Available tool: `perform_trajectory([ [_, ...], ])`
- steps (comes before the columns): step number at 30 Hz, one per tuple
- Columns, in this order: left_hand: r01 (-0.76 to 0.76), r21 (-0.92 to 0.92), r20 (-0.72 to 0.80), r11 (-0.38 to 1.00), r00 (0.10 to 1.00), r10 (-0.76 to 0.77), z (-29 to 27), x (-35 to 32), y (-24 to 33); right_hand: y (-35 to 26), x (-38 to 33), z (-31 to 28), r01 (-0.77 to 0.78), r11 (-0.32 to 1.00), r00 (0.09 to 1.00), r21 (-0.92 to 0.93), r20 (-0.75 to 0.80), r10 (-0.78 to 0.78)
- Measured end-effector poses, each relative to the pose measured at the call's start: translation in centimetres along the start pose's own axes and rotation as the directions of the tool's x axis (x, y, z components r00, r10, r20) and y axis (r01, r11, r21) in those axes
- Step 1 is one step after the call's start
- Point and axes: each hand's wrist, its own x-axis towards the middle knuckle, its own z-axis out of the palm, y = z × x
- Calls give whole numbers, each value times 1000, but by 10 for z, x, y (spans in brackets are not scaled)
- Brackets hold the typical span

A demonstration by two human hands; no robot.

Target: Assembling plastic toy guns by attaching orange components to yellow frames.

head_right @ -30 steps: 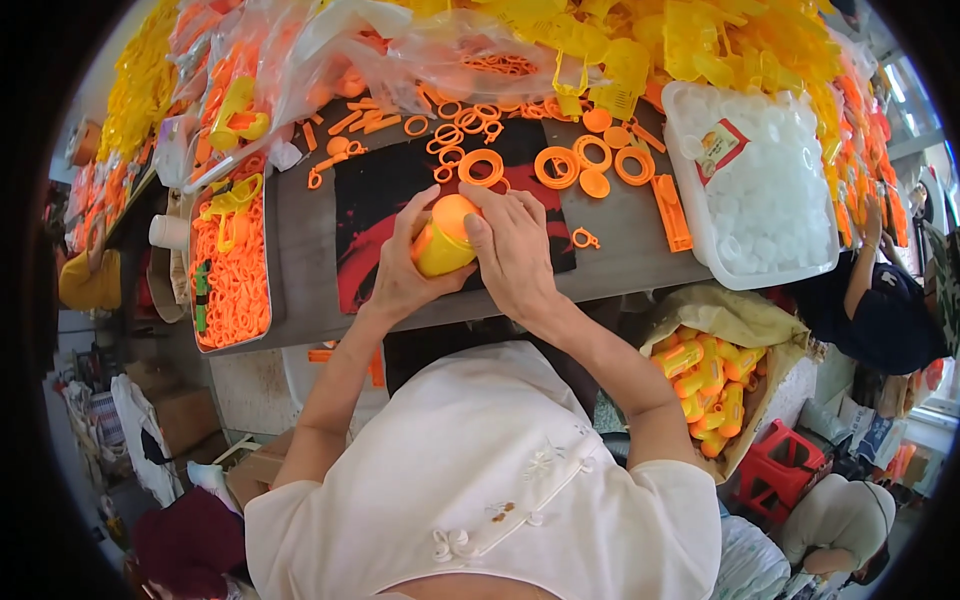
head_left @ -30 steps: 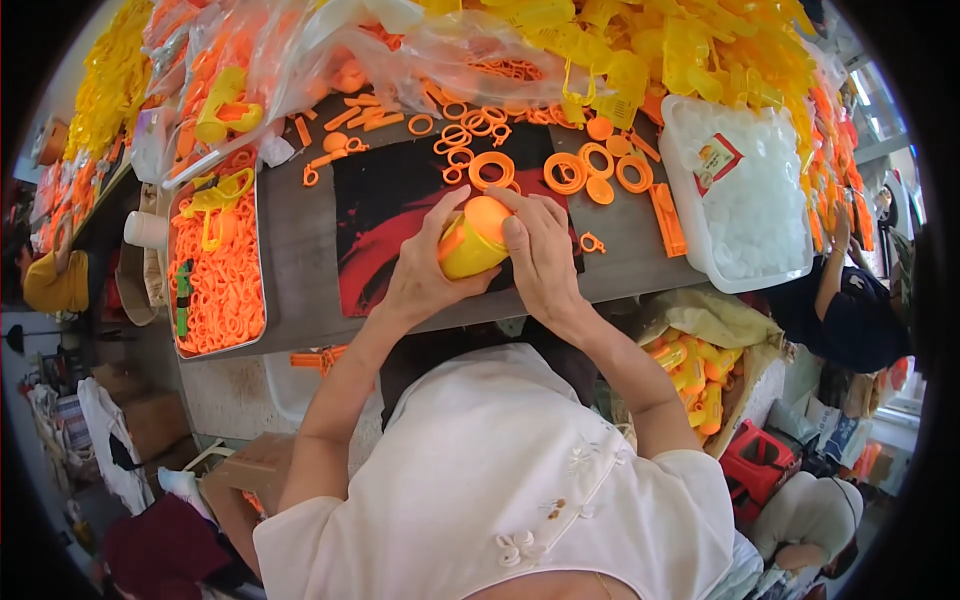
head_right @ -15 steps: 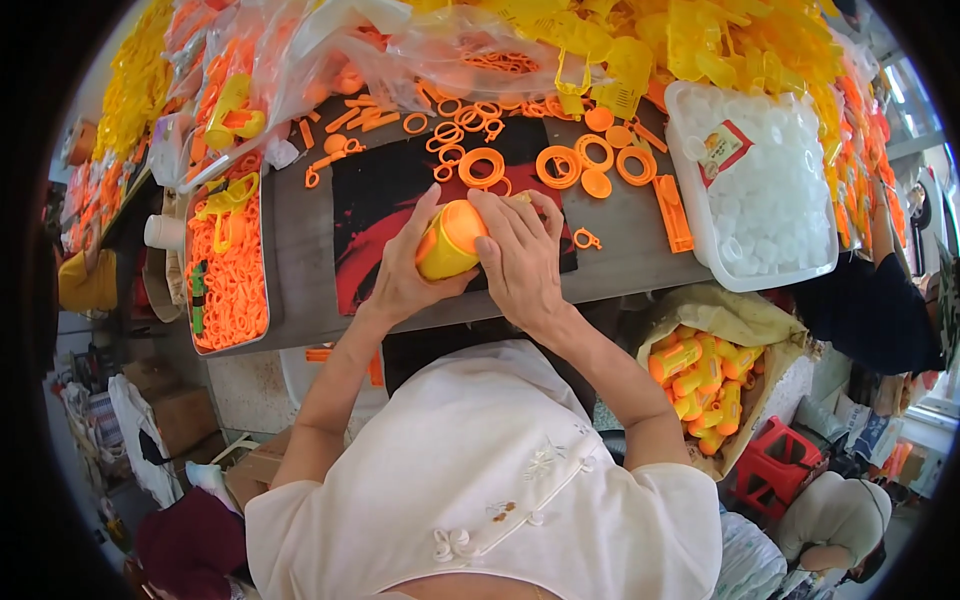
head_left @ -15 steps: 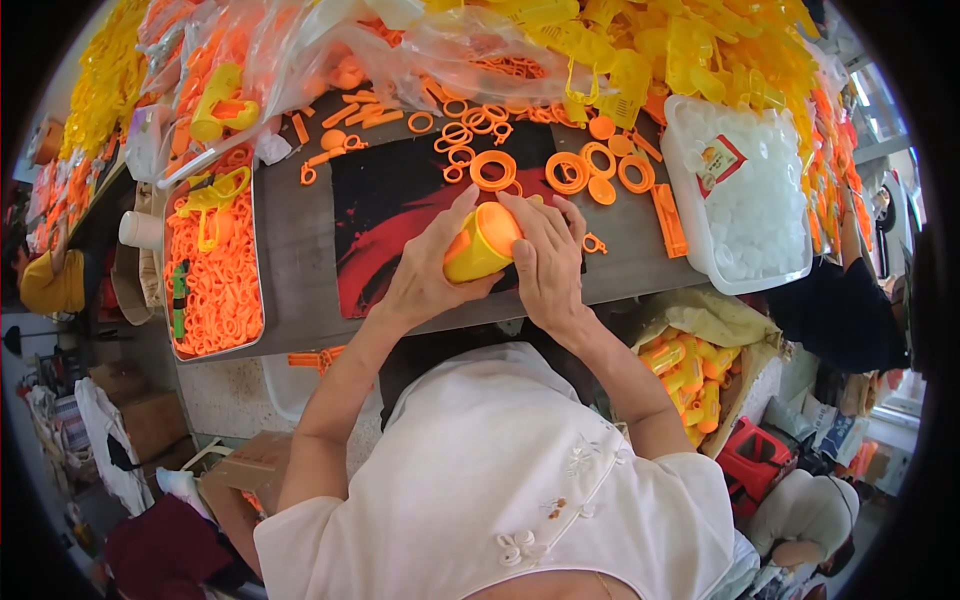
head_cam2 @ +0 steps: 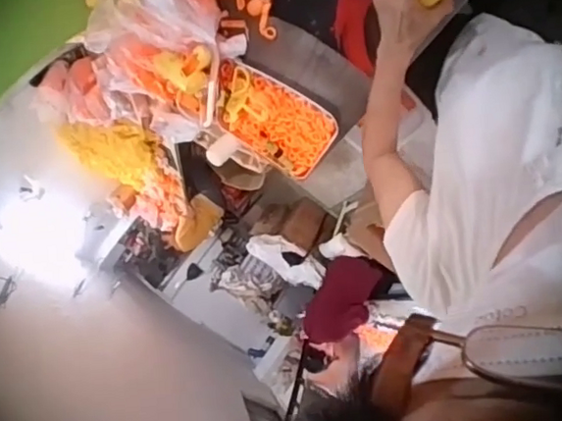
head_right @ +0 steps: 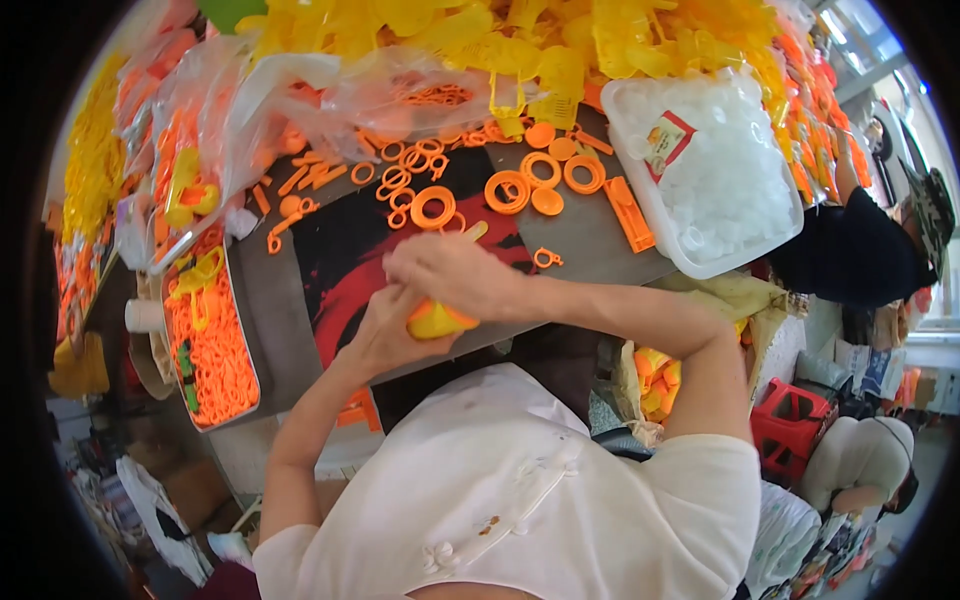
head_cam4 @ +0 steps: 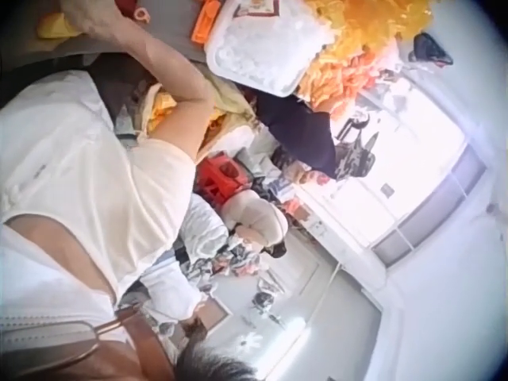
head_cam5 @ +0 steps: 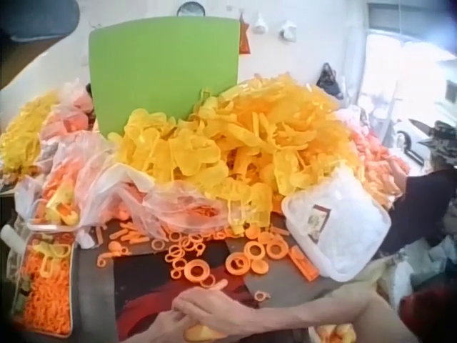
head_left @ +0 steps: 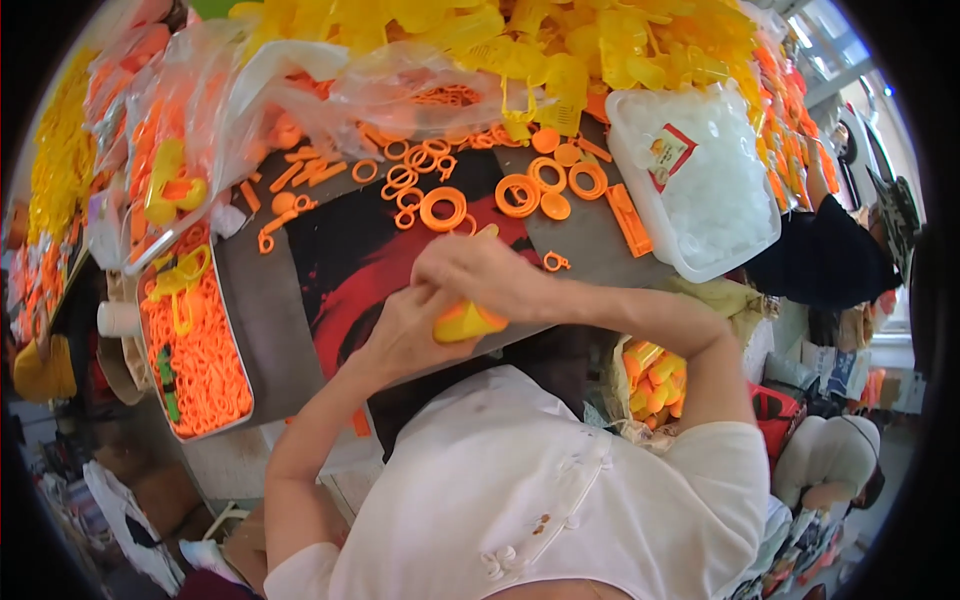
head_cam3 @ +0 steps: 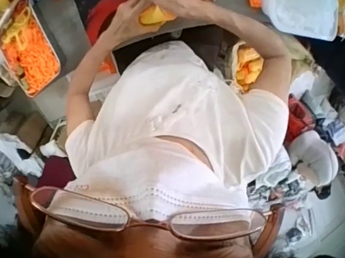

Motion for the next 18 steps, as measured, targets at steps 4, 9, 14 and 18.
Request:
perform_trajectory([
  [4,-134,-34,-98,990,987,130,5,4,2,2,-20,9,63,998,992,-10,-108,-64],
  [9,-126,-65,-81,990,989,121,3,3,2,-1,-22,17,122,988,951,-98,-273,-145],
  [14,-61,-59,-117,996,992,53,-1,9,9,17,-21,13,59,991,907,123,-420,-2],
  [18,93,-424,-136,901,977,-165,-9,-7,13,45,-52,-43,-370,865,652,-339,-758,-18],
])
